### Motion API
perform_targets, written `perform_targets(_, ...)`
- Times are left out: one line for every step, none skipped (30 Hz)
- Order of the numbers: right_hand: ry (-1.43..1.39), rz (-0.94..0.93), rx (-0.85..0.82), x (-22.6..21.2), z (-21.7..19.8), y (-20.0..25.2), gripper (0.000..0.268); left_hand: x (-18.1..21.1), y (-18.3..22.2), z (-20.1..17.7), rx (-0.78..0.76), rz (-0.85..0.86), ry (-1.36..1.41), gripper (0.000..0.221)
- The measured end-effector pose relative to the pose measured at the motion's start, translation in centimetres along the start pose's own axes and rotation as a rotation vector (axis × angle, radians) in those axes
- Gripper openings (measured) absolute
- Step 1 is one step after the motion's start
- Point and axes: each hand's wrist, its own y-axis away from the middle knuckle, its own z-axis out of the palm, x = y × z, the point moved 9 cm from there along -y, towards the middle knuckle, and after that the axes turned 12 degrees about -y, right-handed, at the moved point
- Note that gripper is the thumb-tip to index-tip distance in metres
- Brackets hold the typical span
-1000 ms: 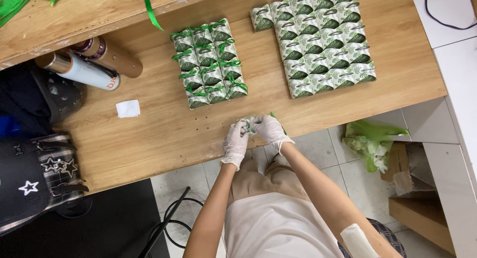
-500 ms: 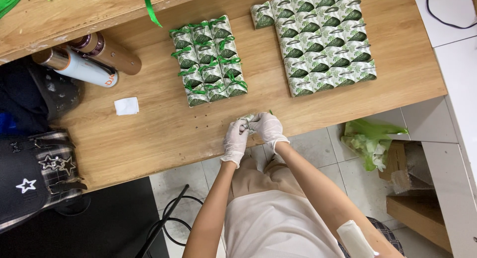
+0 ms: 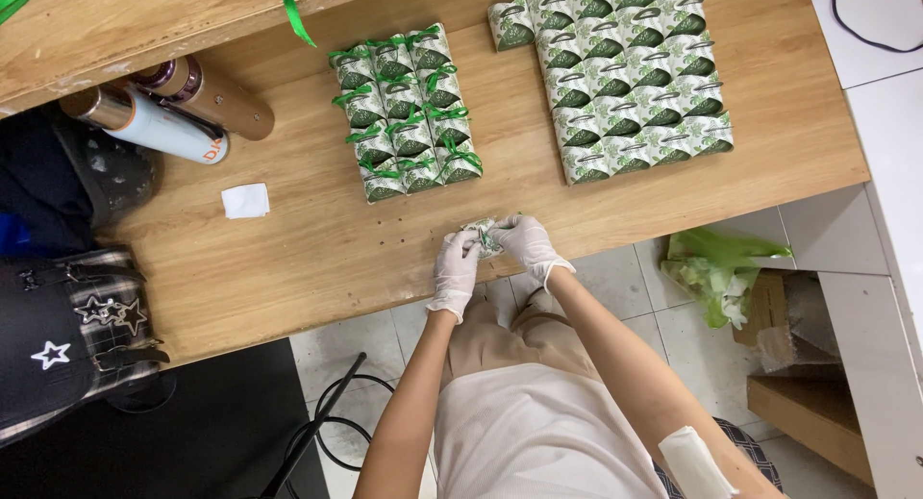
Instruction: The person is packaging small items by wrapping them and tying them with green ribbons.
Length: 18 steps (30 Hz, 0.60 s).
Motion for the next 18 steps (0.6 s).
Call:
perform_targets(0.0,0.001,0.0,-0.3,-0.2,0.1,0.027,0.1,0.1,-0.1,-0.001,-0.001,0.0,0.022)
perform_targets(0.006,0.002,-0.001,-0.5,-0.4,0.3,0.027,0.2,0.1,-0.2,0.001,-0.001,-0.009,0.022)
perform_targets(0.011,0.004,0.0,-0.8,-0.6,0.5,0.027,0.3,0.2,-0.2,0.001,0.0,-0.018,0.022)
perform_targets(0.01,0.007,0.002,-1.0,-0.6,0.8,0.027,0.5,0.3,-0.4,-0.002,-0.001,-0.018,0.022)
perform_targets(0.017,0.01,-0.002,-1.2,-0.7,1.0,0.026,0.5,0.2,-0.3,-0.018,-0.023,-0.022,0.023)
perform_targets(0.025,0.014,-0.006,-1.5,-0.8,1.2,0.026,0.5,0.2,-0.3,-0.035,-0.046,-0.026,0.025)
perform_targets(0.024,0.015,-0.005,-1.4,-0.7,1.2,0.026,0.4,0.2,-0.2,-0.037,-0.045,-0.027,0.025)
perform_targets(0.028,0.009,-0.013,-1.4,-0.6,1.2,0.027,0.4,0.2,-0.2,-0.034,-0.034,-0.035,0.028)
perform_targets(0.033,0.004,-0.021,-1.3,-0.4,1.2,0.028,0.3,0.3,-0.2,-0.031,-0.023,-0.044,0.031)
perform_targets(0.032,0.005,-0.02,-1.3,-0.4,1.4,0.028,0.1,0.3,0.0,-0.032,-0.022,-0.045,0.031)
perform_targets(0.009,0.007,-0.022,-1.3,-0.3,1.5,0.028,-0.1,0.3,0.1,-0.03,-0.013,-0.03,0.031)
perform_targets(-0.014,0.01,-0.024,-1.3,-0.2,1.6,0.028,-0.4,0.3,0.2,-0.027,-0.003,-0.016,0.032)
perform_targets(-0.015,0.009,-0.025,-2.0,-0.2,2.0,0.028,-0.4,0.2,0.2,-0.027,-0.003,-0.017,0.032)
perform_targets(0.024,0.016,-0.005,-2.6,-0.4,2.3,0.029,-0.2,0.2,0.1,-0.02,0.011,-0.011,0.031)
perform_targets(0.064,0.024,0.017,-3.2,-0.7,2.8,0.031,-0.1,0.2,0.1,-0.013,0.024,-0.004,0.031)
perform_targets(0.064,0.025,0.016,-3.3,-0.6,2.7,0.031,0.0,0.1,0.1,-0.014,0.024,-0.004,0.031)
perform_targets(0.073,0.039,0.026,-3.3,-0.6,2.7,0.031,0.0,0.1,0.1,-0.024,0.007,-0.035,0.029)
perform_targets(0.082,0.053,0.035,-3.3,-0.6,2.7,0.032,0.0,0.0,0.1,-0.035,-0.009,-0.065,0.027)
